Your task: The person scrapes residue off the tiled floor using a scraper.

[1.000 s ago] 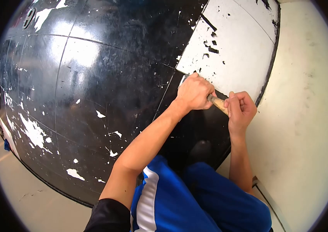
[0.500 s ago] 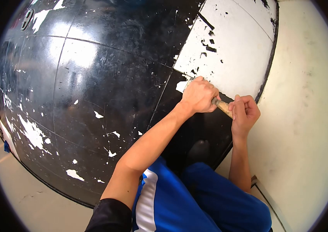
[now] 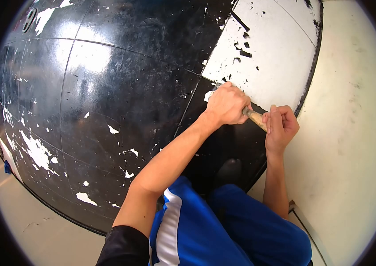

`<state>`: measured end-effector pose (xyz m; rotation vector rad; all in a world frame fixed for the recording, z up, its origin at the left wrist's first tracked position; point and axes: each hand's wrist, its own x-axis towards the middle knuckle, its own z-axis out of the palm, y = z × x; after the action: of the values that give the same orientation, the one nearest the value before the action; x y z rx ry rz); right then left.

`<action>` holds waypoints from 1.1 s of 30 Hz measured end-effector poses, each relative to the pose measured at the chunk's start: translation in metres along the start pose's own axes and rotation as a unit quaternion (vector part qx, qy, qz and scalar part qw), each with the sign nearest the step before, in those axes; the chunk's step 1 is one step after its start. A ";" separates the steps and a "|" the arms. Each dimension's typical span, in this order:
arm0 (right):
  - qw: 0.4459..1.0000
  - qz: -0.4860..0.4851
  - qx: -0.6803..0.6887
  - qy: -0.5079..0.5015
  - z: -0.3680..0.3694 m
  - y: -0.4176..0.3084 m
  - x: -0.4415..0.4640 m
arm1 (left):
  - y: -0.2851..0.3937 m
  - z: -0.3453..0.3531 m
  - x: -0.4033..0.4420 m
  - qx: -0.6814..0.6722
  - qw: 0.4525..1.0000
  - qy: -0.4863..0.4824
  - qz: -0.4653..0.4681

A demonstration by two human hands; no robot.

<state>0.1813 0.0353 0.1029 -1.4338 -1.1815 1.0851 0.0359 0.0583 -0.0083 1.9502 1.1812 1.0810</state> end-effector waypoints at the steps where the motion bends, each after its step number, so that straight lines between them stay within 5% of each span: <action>1: 1.000 -0.003 0.005 -0.002 0.002 0.001 0.001 | -0.002 -0.001 0.000 0.002 1.000 -0.002 0.001; 33: 0.998 0.059 -0.025 0.014 0.009 -0.018 0.014 | 0.005 -0.004 0.005 0.017 0.997 -0.047 -0.051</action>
<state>0.1720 0.0518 0.1186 -1.5704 -1.1227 1.1187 0.0360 0.0604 -0.0004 1.9220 1.2402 0.9128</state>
